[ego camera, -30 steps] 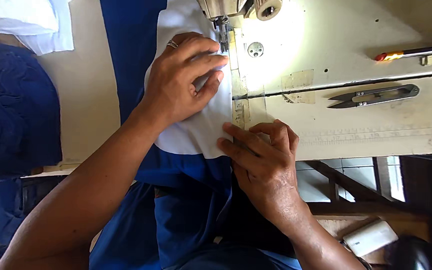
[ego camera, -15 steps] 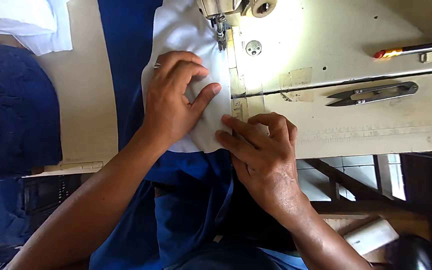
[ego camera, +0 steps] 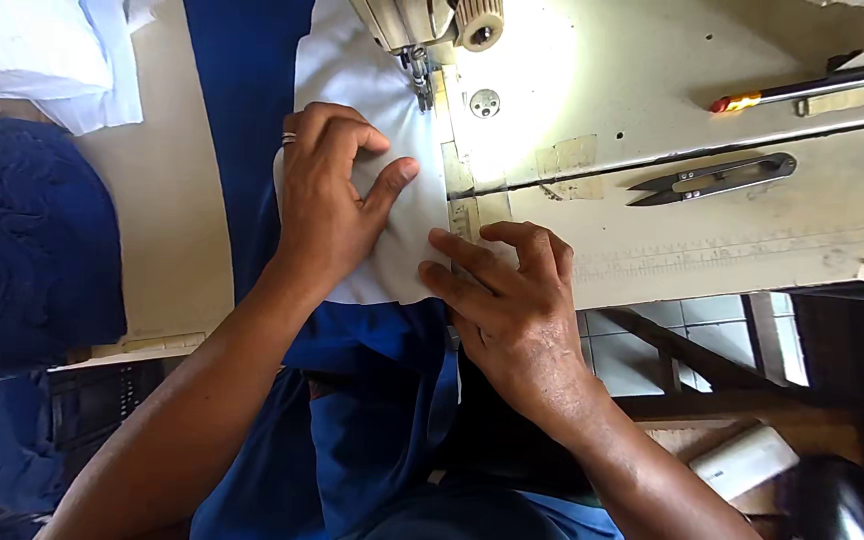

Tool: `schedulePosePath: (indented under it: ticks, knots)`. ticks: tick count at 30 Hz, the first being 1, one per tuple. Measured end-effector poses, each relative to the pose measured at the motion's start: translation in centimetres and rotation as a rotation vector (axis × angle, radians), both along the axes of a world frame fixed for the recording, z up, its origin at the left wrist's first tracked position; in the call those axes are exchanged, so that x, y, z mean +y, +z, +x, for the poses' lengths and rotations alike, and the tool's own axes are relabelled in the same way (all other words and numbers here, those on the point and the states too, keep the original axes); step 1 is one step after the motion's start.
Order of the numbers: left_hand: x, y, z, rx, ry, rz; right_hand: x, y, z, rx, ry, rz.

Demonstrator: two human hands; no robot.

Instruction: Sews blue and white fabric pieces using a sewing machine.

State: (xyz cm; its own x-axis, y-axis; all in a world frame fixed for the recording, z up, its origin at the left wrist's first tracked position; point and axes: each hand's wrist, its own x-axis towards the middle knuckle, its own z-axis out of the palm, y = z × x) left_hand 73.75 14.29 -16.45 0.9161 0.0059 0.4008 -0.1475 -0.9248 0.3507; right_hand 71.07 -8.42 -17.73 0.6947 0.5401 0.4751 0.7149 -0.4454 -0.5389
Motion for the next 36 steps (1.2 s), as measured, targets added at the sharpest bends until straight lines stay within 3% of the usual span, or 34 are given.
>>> schedulePosePath:
  ticks: [17,29,36]
  knots:
    - [0.07,-0.17,0.36,-0.053,0.011,-0.115,0.03,-0.3,-0.02,-0.009,-0.008,0.019]
    - [-0.04,-0.42,0.36,-0.074,-0.023,-0.059,0.08,-0.53,-0.18,-0.009,-0.025,-0.014]
    - [-0.04,0.34,0.79,-0.03,-0.234,0.091,0.12,-0.45,-0.19,0.001,-0.028,-0.015]
